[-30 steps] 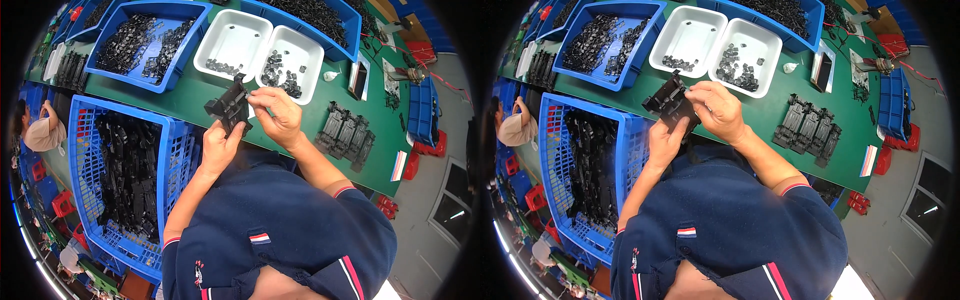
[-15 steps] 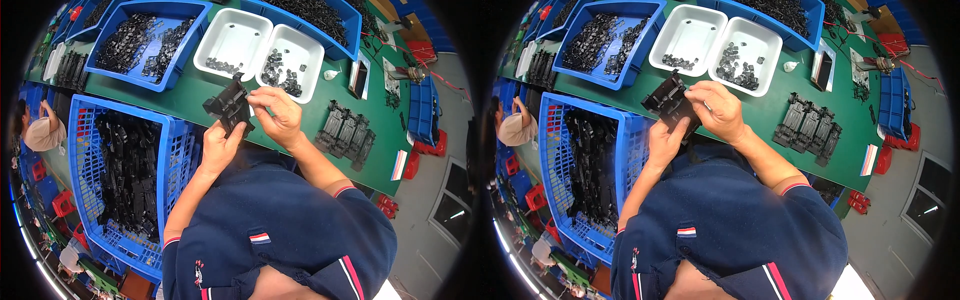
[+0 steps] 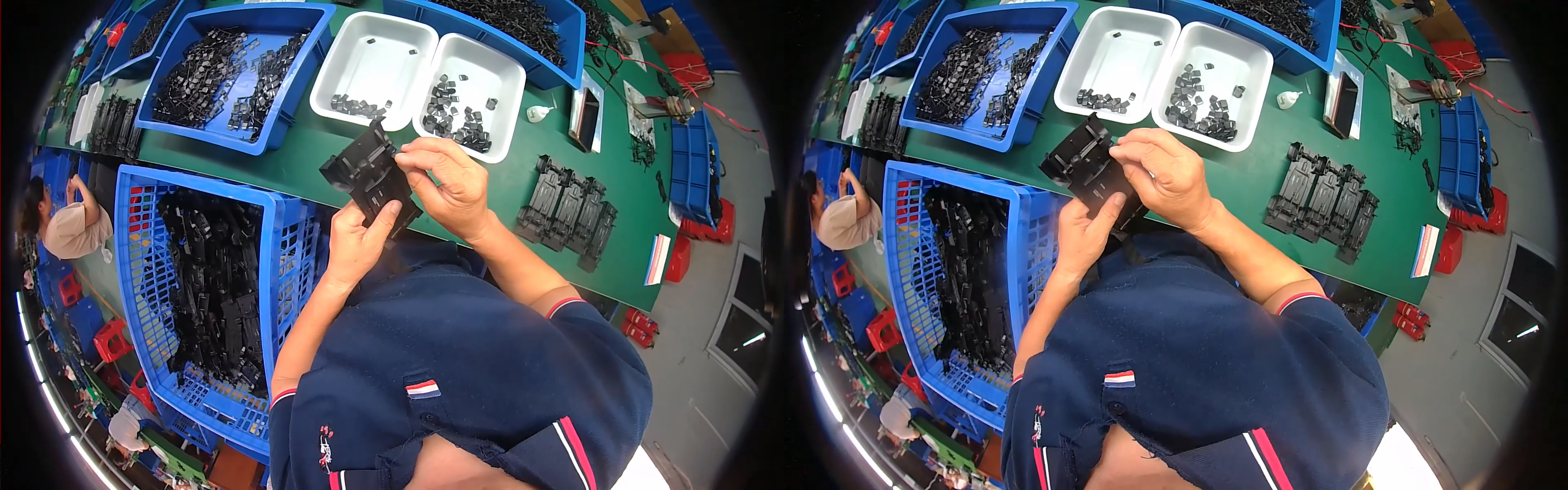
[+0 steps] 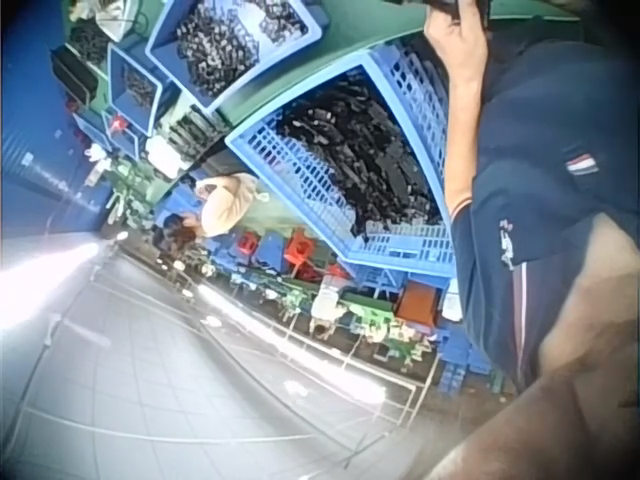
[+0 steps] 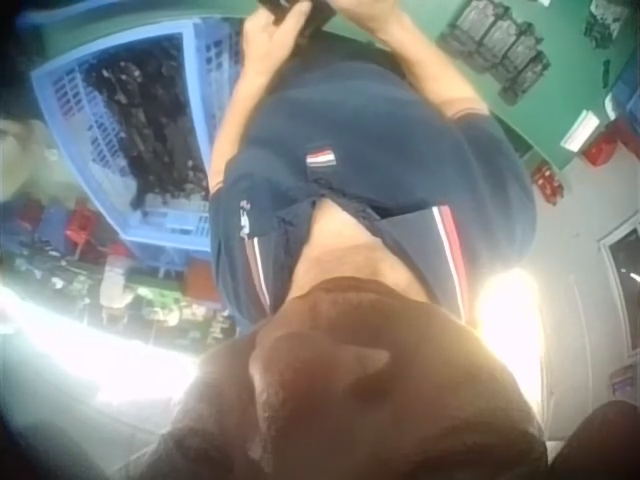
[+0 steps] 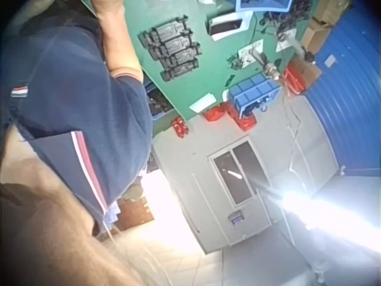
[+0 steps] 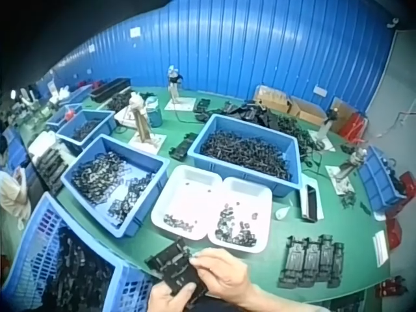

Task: The person assembles plastic gears and fasteners onto a toy vehicle chassis by hand, taking the parts from storage crates and attaching them to the chassis.

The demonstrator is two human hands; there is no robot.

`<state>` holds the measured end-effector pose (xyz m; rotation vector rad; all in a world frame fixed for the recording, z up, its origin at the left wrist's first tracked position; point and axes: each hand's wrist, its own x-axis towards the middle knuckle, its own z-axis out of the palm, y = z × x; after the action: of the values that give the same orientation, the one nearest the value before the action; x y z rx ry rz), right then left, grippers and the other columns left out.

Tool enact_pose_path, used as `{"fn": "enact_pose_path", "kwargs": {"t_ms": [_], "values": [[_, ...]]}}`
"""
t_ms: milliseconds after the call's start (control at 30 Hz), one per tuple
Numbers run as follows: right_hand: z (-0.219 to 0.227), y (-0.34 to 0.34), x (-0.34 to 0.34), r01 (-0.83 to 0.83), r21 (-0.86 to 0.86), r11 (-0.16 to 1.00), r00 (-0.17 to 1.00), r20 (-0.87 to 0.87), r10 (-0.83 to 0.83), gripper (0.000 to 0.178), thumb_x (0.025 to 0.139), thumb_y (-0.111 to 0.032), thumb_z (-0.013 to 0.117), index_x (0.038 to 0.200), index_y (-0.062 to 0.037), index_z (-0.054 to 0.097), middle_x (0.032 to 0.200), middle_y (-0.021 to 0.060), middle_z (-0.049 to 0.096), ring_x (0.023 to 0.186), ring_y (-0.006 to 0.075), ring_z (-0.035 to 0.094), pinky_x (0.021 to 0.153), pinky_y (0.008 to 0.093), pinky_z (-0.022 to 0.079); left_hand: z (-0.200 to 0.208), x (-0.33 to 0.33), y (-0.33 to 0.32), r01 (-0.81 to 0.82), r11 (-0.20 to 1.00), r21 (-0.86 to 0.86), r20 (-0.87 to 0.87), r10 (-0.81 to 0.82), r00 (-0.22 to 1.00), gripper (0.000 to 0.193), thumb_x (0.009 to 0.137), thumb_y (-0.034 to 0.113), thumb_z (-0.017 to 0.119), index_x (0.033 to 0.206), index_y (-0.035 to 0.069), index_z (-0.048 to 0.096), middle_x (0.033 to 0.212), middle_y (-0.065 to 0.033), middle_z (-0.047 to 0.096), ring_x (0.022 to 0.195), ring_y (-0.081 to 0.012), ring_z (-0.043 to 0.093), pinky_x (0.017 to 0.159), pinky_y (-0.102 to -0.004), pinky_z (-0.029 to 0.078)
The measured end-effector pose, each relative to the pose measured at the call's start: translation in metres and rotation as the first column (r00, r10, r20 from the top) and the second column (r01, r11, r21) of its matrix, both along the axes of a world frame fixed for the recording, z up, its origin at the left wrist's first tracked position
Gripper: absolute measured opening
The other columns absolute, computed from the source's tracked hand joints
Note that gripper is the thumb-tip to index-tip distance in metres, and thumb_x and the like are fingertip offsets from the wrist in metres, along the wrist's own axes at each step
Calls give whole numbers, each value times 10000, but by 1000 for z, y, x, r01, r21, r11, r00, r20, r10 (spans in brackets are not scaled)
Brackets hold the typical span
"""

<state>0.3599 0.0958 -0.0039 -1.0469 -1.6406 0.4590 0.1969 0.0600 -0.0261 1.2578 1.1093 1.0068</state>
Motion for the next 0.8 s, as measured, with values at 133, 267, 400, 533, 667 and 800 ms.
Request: {"fn": "enact_pose_path", "kwargs": {"t_ms": [133,267,400,533,667,800], "values": [[0,0,0,0,-1,1000,1000,15,0,225,718,96,679,913,-18,673,916,119,649,785,191,647,664,264,528,1,0,1,0,1000,22,-26,0,1000,158,875,108,640,970,-17,646,854,-44,651,753,-86,585,661,-237,474],[-1,0,-1,24,11,1000,1000,9,-24,245,702,77,660,916,-41,669,901,104,635,749,228,642,636,295,529,2,2,3,-20,995,94,-99,29,995,150,866,103,650,958,-16,649,840,-69,658,722,-112,601,636,-253,476],[-1,0,-1,33,65,997,998,48,-36,254,697,81,657,924,-34,656,893,113,629,742,238,641,625,302,529,-1,2,3,-31,981,190,-187,67,980,144,852,94,663,944,-16,650,811,-101,663,689,-150,623,620,-271,481],[-2,0,-3,49,84,995,995,82,-56,245,693,80,656,912,-27,647,887,119,626,732,248,640,620,310,532,-1,5,2,-49,978,201,-174,85,981,143,842,86,669,938,-18,650,802,-115,661,680,-176,635,619,-282,486],[-2,0,-5,60,67,996,993,95,-66,238,690,76,659,906,-25,645,885,119,626,729,254,639,622,316,535,-9,4,2,-57,967,247,-224,115,968,130,825,76,681,909,-19,652,773,-137,654,653,-224,641,597,-295,484],[-5,2,-5,59,94,994,993,101,-69,231,685,69,665,895,-25,648,888,122,632,739,256,643,631,317,539,-12,3,2,-58,965,255,-233,120,965,119,813,72,689,883,-17,653,748,-152,649,636,-250,640,580,-305,480]]}}
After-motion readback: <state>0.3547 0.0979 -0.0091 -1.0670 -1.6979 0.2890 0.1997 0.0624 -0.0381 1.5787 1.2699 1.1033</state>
